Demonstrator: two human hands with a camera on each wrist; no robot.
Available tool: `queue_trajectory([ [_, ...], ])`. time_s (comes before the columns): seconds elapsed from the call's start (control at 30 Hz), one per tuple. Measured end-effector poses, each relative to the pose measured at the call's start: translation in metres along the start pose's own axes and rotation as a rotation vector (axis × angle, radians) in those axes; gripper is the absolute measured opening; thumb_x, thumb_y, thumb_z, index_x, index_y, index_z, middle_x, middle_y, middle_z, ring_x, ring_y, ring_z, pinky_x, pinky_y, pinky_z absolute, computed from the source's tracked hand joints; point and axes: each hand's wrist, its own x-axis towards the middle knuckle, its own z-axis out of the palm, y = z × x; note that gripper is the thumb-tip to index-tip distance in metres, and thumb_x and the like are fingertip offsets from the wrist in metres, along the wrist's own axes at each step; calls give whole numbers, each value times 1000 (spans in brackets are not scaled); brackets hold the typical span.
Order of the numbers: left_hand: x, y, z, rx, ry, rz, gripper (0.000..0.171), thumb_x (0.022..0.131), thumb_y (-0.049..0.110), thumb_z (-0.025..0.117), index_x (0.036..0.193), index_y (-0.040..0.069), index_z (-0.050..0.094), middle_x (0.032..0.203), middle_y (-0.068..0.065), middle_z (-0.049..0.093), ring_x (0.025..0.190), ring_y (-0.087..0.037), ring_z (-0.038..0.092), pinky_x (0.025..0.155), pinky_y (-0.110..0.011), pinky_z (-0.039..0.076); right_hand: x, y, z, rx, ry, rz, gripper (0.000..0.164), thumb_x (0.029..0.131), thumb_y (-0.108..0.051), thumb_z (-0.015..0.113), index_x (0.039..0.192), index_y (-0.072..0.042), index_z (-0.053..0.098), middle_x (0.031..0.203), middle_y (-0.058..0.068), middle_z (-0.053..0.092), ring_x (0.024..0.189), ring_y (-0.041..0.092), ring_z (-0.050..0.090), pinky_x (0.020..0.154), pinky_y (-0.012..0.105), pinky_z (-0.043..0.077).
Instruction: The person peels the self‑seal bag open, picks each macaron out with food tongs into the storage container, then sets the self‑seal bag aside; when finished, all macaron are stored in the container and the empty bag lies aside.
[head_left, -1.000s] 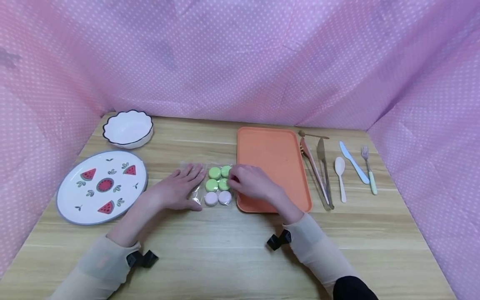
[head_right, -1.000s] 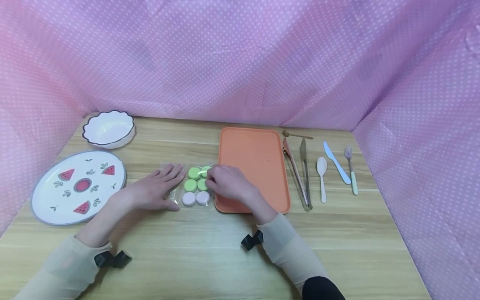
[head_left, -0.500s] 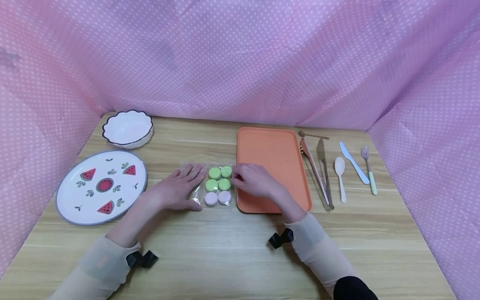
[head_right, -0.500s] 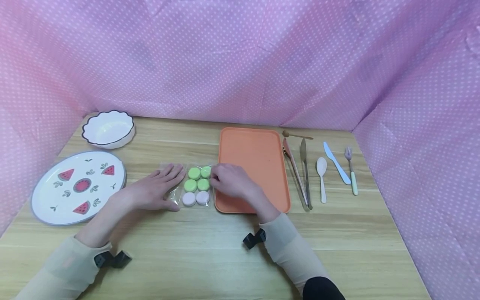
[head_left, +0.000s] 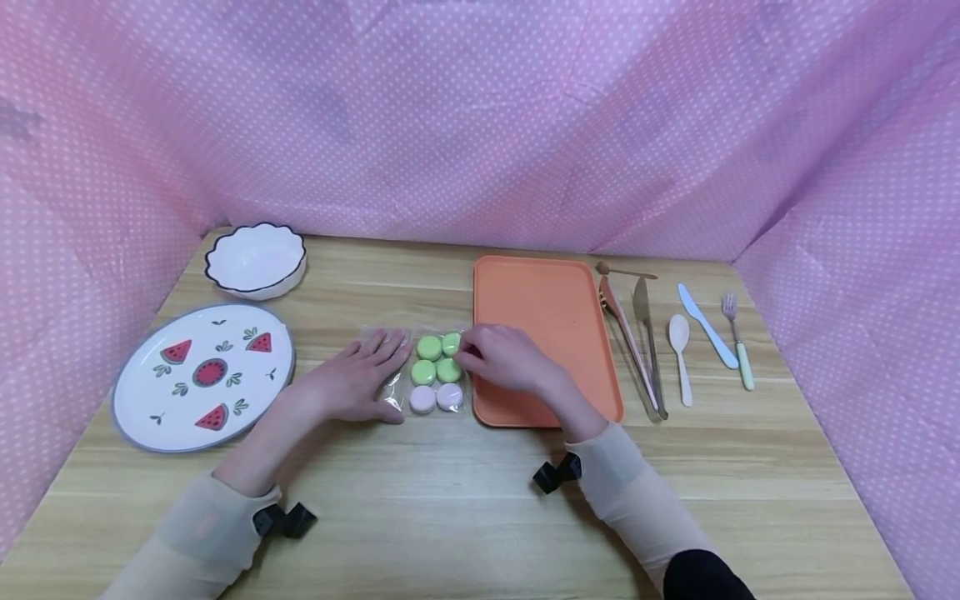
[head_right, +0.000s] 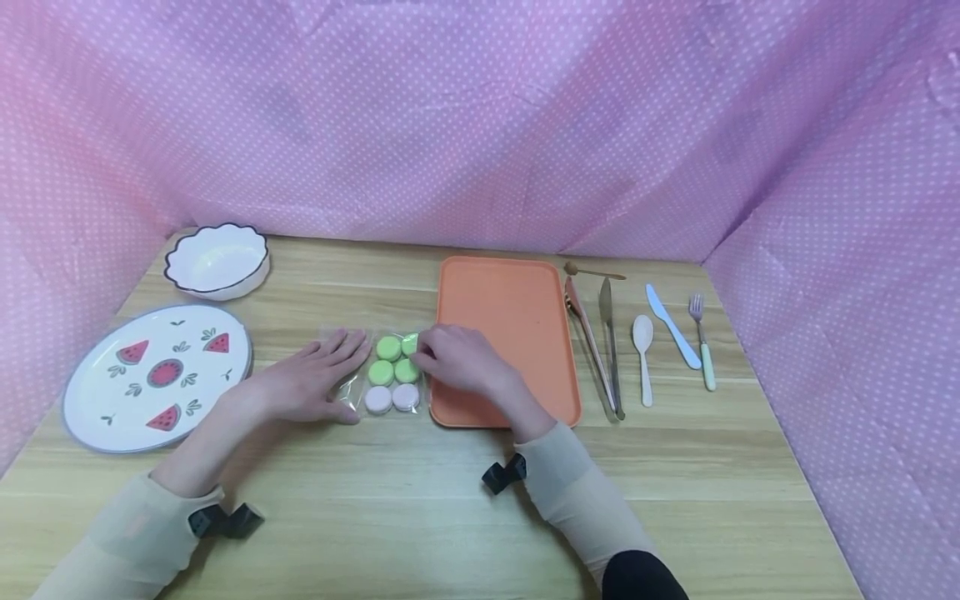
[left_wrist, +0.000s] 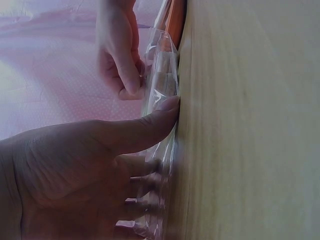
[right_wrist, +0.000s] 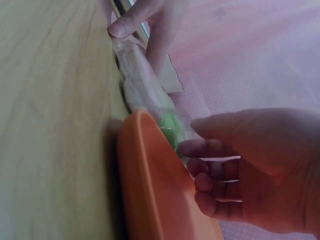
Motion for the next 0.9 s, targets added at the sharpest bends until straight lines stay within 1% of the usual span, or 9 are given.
queue_trajectory([
  [0.1,0,0,1,-7,2,-1,98,80,62,60,151,12,15,160,-12,6,147,-37,5,113,-60,16,3,-1,2,-18,13,9,19,89,-29,54,71,-29,59,68,-13,57,66,7,52,59,25,41],
  [0.2,-1,0,1,-13,5,-2,97,80,61,60,151,13,15,160,-12,6,147,-37,4,114,-59,15,3,-2,1,-21,8,15,18,88,-26,54,71,-27,60,70,-11,57,67,8,52,58,25,40],
  [0.37,0,0,2,-6,8,-3,97,81,61,60,151,13,15,160,-12,6,147,-37,5,114,-59,15,1,0,-1,-8,2,28,17,89,-25,54,72,-27,59,72,-11,56,68,7,51,60,25,40],
  [0.63,0,0,1,-9,2,-9,98,80,61,61,151,13,14,160,-12,5,147,-37,5,114,-59,15,-2,5,-6,13,8,14,20,87,-23,54,68,-27,57,67,-11,54,68,7,49,58,27,38],
  [0.7,0,0,1,-9,1,-9,98,80,61,61,151,13,14,160,-12,5,147,-37,5,114,-59,15,-2,5,-6,14,9,16,20,89,-25,54,68,-28,57,67,-11,54,67,7,50,59,27,38],
  [0.8,0,0,1,-6,0,-9,98,80,61,61,151,13,14,160,-12,5,147,-37,4,114,-59,15,1,4,-5,28,16,34,22,91,-32,54,69,-28,56,67,-10,55,65,7,50,58,26,39],
  [0.9,0,1,2,0,4,-9,98,80,61,61,151,13,14,160,-12,5,147,-37,5,114,-59,15,4,3,-2,29,28,52,24,91,-36,54,69,-27,57,66,-9,55,64,8,50,57,26,39],
])
